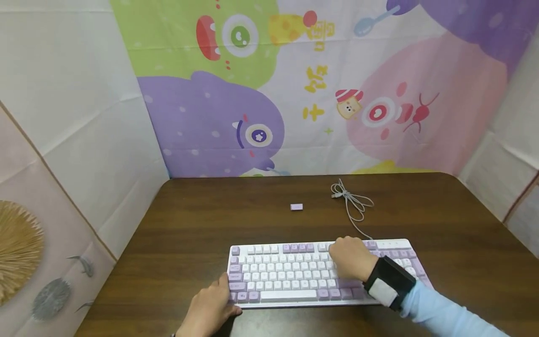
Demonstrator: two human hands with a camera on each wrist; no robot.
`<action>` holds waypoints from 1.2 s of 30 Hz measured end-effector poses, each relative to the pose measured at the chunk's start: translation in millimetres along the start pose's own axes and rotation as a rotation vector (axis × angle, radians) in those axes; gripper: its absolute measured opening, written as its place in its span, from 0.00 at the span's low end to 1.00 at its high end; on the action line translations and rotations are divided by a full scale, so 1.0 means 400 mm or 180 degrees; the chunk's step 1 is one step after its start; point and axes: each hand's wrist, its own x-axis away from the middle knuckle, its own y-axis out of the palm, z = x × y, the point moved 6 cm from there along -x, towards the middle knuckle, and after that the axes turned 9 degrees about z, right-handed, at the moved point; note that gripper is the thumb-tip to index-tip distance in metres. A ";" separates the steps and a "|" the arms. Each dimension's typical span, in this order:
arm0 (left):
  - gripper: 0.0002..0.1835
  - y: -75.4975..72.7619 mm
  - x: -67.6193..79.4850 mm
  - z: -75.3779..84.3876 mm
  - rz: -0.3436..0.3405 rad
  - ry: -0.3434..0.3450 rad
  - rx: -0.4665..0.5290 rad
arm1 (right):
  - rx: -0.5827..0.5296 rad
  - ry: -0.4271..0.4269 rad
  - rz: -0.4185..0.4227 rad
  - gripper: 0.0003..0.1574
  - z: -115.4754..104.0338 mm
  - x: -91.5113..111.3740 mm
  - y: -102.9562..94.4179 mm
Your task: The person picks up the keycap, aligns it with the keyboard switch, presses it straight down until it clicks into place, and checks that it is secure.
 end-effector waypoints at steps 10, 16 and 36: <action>0.34 0.010 0.000 -0.005 -0.0132 -0.0049 0.0068 | -0.0707 0.0070 -0.0508 0.23 0.024 -0.082 -0.030; 0.33 0.011 -0.002 -0.004 -0.0123 -0.0065 0.0038 | -0.0723 0.0132 0.0008 0.14 0.043 -0.157 -0.020; 0.35 0.010 -0.002 -0.017 -0.0172 -0.0071 -0.0057 | 0.0242 0.0111 0.0621 0.09 0.047 -0.318 0.090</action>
